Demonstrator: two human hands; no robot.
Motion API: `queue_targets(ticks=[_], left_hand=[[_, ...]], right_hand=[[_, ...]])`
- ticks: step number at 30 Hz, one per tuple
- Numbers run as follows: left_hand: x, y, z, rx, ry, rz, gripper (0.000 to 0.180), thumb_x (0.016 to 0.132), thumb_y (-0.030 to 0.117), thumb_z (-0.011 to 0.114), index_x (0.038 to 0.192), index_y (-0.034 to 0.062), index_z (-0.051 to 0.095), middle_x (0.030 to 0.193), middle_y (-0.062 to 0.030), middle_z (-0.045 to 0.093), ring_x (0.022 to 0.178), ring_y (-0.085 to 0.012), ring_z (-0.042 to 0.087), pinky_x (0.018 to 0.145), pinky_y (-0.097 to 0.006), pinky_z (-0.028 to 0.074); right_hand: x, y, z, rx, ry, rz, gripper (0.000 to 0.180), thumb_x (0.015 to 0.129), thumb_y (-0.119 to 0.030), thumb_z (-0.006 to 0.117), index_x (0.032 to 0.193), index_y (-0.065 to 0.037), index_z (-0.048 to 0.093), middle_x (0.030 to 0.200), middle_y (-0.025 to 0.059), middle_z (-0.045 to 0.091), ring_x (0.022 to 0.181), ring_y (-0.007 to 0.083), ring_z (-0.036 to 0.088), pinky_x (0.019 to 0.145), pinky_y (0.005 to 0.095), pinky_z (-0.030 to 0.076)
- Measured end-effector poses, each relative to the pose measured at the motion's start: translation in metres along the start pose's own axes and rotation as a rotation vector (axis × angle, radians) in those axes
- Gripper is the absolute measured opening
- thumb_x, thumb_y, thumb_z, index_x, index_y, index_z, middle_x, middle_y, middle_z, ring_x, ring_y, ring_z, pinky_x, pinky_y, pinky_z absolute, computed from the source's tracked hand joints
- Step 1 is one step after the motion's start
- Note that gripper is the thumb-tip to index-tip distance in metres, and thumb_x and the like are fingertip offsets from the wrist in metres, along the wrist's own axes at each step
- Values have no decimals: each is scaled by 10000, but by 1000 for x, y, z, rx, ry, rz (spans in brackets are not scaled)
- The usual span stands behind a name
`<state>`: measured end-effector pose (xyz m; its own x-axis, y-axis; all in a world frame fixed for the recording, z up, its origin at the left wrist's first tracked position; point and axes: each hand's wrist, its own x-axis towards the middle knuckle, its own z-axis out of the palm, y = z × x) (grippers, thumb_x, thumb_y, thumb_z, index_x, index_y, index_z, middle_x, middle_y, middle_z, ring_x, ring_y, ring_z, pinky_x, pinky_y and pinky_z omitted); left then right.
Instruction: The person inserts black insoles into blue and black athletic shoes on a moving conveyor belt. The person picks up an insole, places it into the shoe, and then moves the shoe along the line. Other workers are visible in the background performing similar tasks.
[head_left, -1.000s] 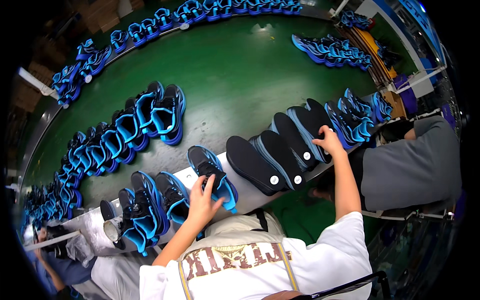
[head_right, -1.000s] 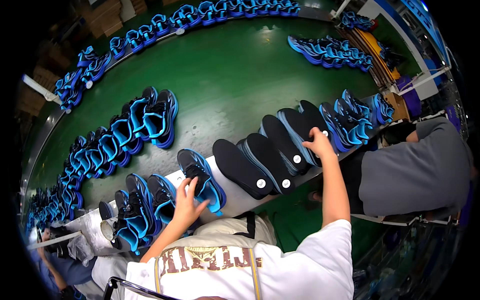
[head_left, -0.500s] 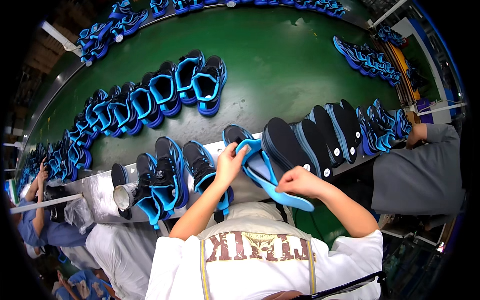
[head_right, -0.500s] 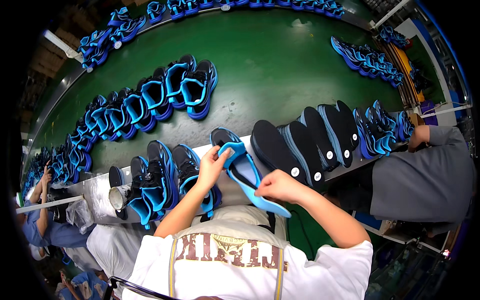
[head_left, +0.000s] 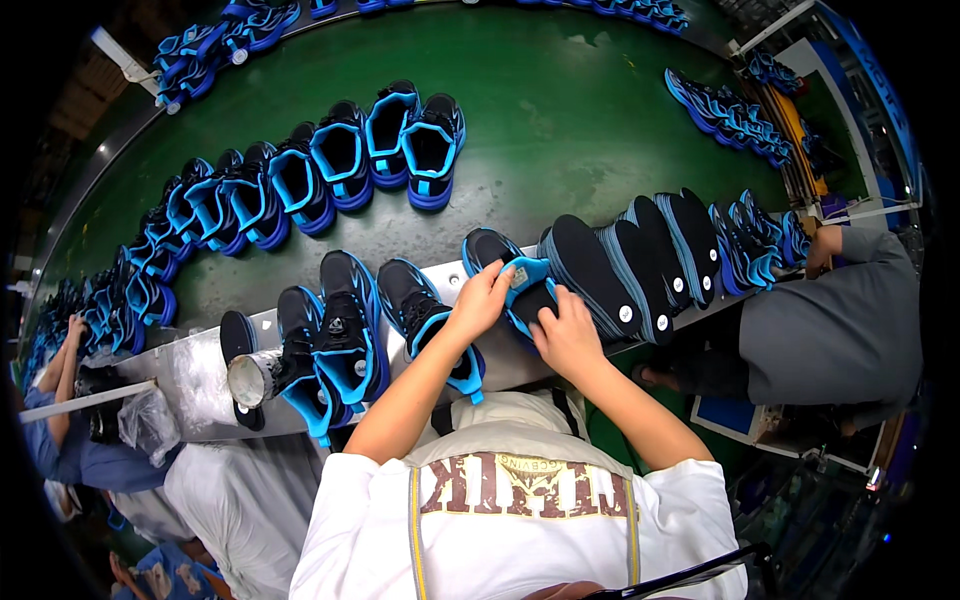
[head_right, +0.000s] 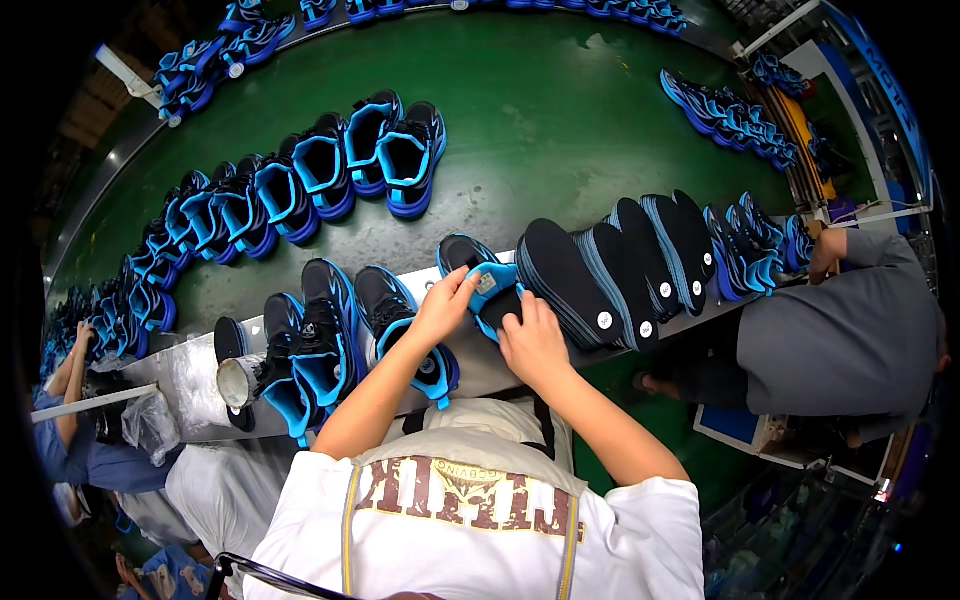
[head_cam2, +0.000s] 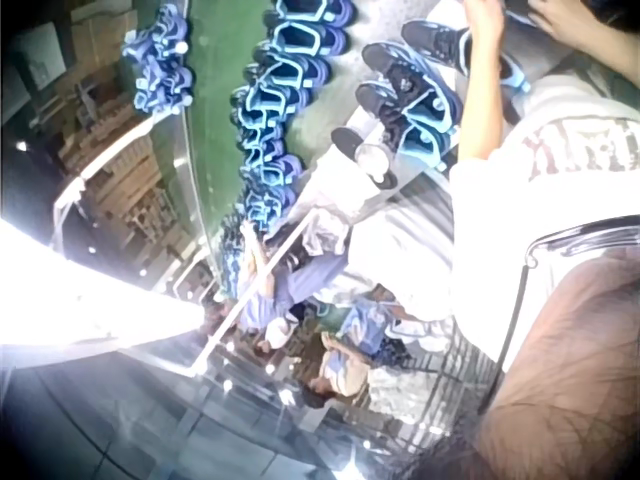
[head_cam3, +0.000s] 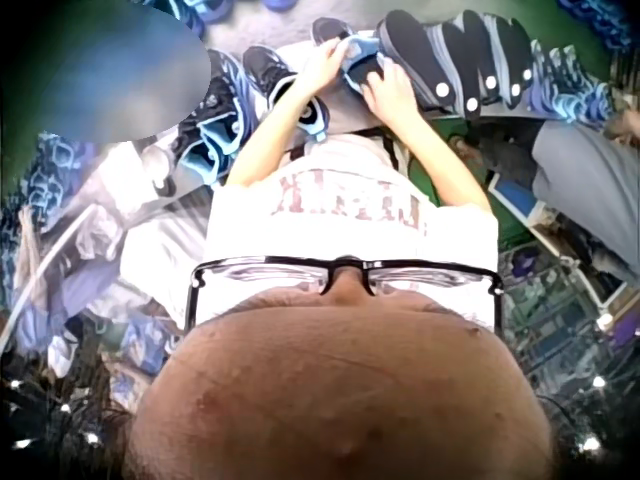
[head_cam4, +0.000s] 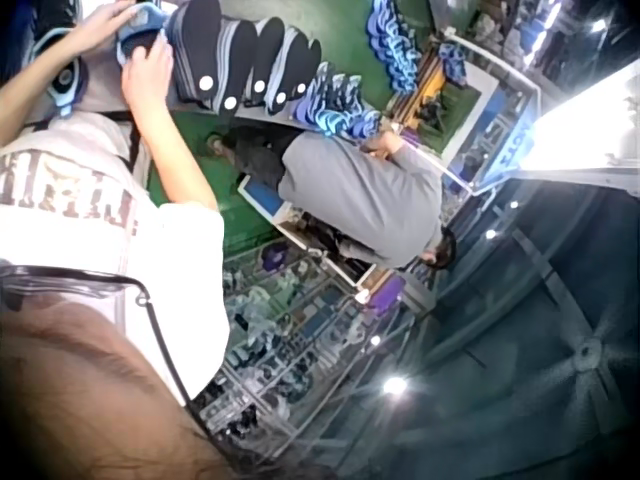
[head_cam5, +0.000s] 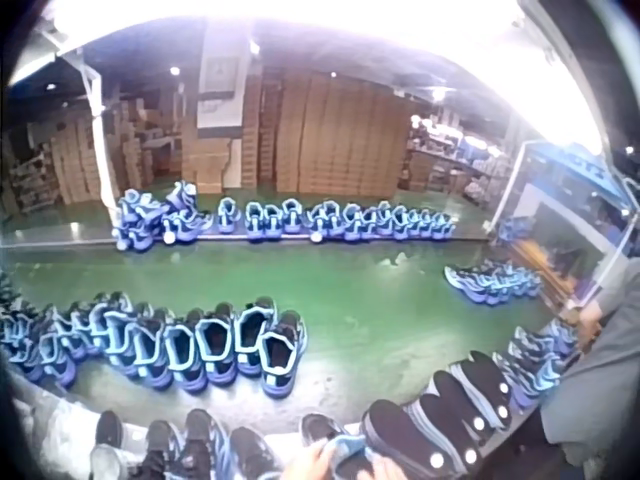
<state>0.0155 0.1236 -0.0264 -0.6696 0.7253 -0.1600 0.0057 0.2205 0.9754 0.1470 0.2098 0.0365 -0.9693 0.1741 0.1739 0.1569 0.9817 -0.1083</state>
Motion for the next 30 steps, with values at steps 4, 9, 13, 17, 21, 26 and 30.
queue_targets(ticks=[4, 9, 13, 17, 21, 26, 30], left_hand=[[-4, 10, 0, -4, -22, -2, 239, 866, 246, 443, 806, 17, 477, 589, 11, 373, 564, -66, 349, 495, -237, 310], [-7, 19, 2, 53, 35, -55, 240, 864, 249, 445, 790, 21, 463, 565, -13, 371, 536, -76, 344, 485, -237, 309], [-8, 18, 4, 33, 42, -75, 244, 861, 250, 452, 783, 19, 457, 554, -22, 366, 524, -78, 340, 477, -238, 304], [-8, 15, 9, 53, 75, -71, 264, 856, 251, 464, 913, -5, 499, 573, -24, 421, 531, -81, 372, 484, -234, 328], [-12, 15, 10, 171, 145, -85, 330, 851, 258, 462, 1041, -11, 486, 621, -138, 509, 587, -225, 489, 523, -297, 391], [-12, 16, 11, 208, 143, -106, 293, 849, 245, 455, 1014, 4, 480, 648, -233, 526, 640, -387, 540, 534, -379, 415], [-12, 17, 9, 203, 145, -85, 271, 846, 236, 461, 998, 13, 485, 646, -226, 524, 641, -387, 536, 534, -387, 413]], right_hand=[[7, -4, -12, -21, -566, 308, 371, 610, -270, 646, 829, 4, 527, 859, 195, 522, 791, 315, 528, 640, 340, 471], [1, 9, -9, 120, -449, 150, 120, 675, -103, 518, 694, 1, 575, 763, 164, 530, 732, 284, 531, 597, 343, 477], [-2, 10, 8, 50, -406, -52, 124, 679, -84, 490, 699, 12, 567, 768, 134, 520, 754, 259, 522, 630, 321, 460], [12, 22, 48, 30, -285, -101, 115, 676, -83, 494, 710, 1, 566, 757, 115, 515, 740, 241, 516, 636, 306, 455], [12, 25, 56, 63, -338, -75, 113, 686, -90, 496, 711, -4, 565, 800, 126, 526, 748, 236, 516, 648, 308, 449], [18, 22, 60, -124, -659, -98, 202, 750, -177, 466, 777, -46, 617, 883, 141, 524, 853, 258, 490, 715, 318, 416], [32, 23, 38, -154, -947, -191, 238, 764, -183, 464, 841, -38, 637, 1001, 165, 497, 954, 273, 443, 777, 312, 393]])
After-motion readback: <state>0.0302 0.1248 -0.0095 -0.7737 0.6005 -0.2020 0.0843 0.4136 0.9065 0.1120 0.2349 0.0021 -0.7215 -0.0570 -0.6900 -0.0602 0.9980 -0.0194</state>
